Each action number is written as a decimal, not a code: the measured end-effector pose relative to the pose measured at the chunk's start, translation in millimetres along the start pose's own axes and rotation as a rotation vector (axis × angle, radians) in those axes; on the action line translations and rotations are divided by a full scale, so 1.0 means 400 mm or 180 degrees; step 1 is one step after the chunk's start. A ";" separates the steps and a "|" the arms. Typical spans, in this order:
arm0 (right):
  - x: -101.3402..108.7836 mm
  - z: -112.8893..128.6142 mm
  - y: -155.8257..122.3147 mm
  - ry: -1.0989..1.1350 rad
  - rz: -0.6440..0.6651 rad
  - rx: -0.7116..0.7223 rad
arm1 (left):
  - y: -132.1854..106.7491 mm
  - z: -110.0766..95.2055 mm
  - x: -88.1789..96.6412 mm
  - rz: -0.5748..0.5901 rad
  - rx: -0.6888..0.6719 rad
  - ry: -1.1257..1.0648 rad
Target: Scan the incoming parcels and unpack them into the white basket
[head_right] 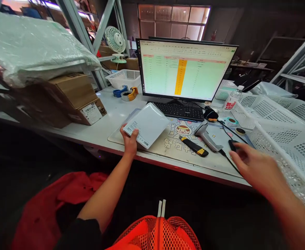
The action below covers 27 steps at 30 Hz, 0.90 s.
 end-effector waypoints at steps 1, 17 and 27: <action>-0.041 0.025 0.044 0.0014 0.0193 0.0017 | -0.002 -0.002 0.000 -0.0003 -0.0054 0.0019; -0.148 0.214 0.228 0.0651 0.1475 -0.0304 | -0.015 -0.005 0.009 0.0105 -0.0132 0.0242; -0.035 0.423 0.107 0.1757 0.1927 0.1861 | -0.017 -0.010 0.015 0.0175 0.0017 0.0357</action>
Point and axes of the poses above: each hand's wrist, its own y-axis towards the middle knuckle, its own x-axis out of the back of the hand, z = x × y, the point moved 1 cm from there along y, towards the middle knuckle, and after that the axes turned 7 degrees about y, right-handed, at the moved point
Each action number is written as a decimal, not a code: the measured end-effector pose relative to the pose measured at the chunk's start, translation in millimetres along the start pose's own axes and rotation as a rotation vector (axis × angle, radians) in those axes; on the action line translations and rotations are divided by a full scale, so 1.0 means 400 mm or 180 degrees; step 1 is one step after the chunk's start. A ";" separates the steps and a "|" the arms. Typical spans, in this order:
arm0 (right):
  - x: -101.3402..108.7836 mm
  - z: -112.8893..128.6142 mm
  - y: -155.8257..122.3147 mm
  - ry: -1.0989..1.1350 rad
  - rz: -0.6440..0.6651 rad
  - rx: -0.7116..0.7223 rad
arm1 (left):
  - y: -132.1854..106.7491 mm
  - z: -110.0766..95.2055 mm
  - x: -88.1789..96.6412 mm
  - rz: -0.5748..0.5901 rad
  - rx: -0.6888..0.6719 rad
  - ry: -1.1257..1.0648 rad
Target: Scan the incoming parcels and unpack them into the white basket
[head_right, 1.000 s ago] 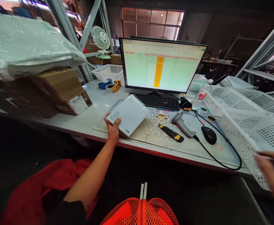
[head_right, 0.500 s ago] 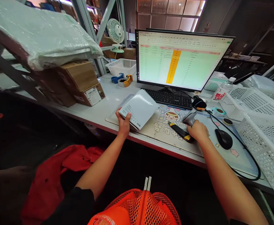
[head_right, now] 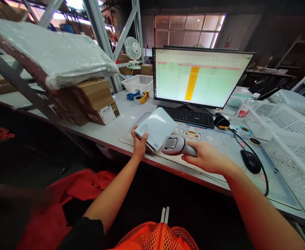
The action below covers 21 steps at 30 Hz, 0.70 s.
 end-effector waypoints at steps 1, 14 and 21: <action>0.000 -0.024 0.009 -0.0086 -0.0129 -0.0063 | 0.001 0.000 0.001 -0.0018 0.0039 0.0030; -0.008 -0.421 0.058 -0.1420 -0.1294 -0.2867 | 0.028 0.021 0.005 -0.0108 0.0421 0.0012; -0.006 -0.323 0.213 -0.1377 -0.1532 -0.1929 | 0.026 0.021 -0.004 -0.0255 0.0346 0.0069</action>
Point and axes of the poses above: each hand's wrist, its own y-axis towards the middle knuckle, its own x-axis out of the back of the hand, z = x × y, the point moved 1 cm from there along y, towards the middle knuckle, and after that the axes turned 7 degrees about y, right-handed, at the moved point
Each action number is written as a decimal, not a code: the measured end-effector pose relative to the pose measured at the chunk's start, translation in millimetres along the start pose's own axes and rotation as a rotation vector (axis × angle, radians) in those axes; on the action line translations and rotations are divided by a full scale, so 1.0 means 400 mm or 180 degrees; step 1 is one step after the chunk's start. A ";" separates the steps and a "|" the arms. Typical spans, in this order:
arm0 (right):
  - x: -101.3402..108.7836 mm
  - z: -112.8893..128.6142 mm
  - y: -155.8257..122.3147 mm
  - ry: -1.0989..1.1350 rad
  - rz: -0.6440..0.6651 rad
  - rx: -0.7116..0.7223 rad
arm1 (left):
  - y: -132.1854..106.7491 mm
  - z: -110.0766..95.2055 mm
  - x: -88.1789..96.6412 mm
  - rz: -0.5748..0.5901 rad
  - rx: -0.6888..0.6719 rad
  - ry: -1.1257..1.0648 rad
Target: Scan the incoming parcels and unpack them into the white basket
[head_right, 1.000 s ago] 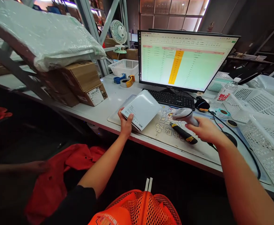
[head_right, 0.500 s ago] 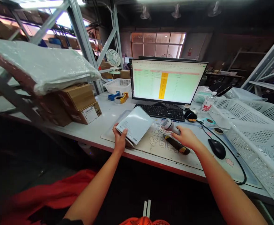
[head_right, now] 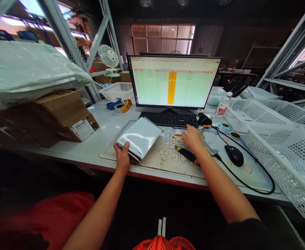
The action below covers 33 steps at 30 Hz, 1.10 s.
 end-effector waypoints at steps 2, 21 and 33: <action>-0.031 0.051 0.056 0.0197 0.0429 -0.0063 | -0.001 0.001 0.000 0.0022 -0.0024 -0.0005; -0.110 0.069 0.221 0.0759 0.0633 -0.0442 | 0.010 0.027 0.010 0.0006 0.0102 0.0010; -0.003 0.197 0.075 0.2666 0.2101 0.0927 | -0.010 0.017 0.023 0.0274 0.0080 -0.0563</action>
Point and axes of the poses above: each hand's wrist, its own y-axis towards the middle knuckle, its own x-axis out of the back of the hand, z = x × y, the point moved 1 cm from there along y, towards the middle knuckle, and after that the axes turned 7 degrees about y, right-handed, at the moved point
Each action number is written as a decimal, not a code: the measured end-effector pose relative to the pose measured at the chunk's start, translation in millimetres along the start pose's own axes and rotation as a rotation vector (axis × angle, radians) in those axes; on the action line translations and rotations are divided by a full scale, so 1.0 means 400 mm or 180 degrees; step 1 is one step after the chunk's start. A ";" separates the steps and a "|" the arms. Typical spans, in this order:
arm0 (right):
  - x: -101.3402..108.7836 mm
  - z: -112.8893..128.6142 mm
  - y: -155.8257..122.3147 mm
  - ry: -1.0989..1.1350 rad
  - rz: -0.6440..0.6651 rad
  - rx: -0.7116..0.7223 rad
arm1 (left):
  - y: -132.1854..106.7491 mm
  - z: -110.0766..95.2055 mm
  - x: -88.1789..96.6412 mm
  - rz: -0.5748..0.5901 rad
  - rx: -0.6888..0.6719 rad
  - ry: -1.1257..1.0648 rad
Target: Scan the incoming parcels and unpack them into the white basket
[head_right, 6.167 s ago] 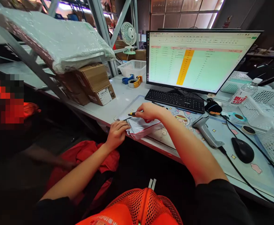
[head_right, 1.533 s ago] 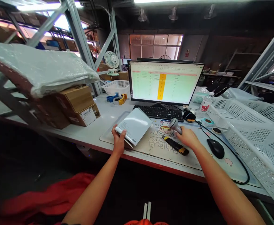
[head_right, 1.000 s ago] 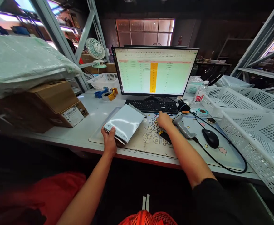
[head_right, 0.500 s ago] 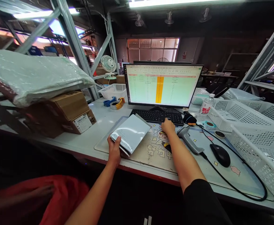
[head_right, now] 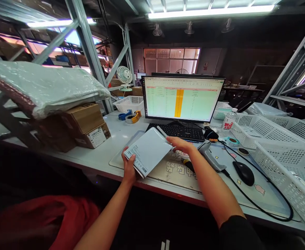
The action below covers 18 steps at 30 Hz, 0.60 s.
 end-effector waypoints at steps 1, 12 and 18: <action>-0.018 0.009 -0.027 0.0186 0.0310 0.0042 | -0.002 -0.004 -0.001 0.0076 -0.0010 -0.0101; 0.003 -0.027 -0.739 0.0773 -0.2796 0.0095 | 0.014 -0.055 -0.040 0.0761 0.0060 -0.0324; -0.120 -0.073 -1.452 0.0333 -0.6451 0.0429 | -0.002 -0.047 -0.035 0.0754 0.0037 0.0001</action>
Point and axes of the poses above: each hand's wrist, its own y-axis towards the middle knuckle, its own x-axis out of the back of the hand, z = x × y, the point moved 1 cm from there along y, towards the middle knuckle, and after that the axes turned 7 degrees about y, right-handed, at the moved point
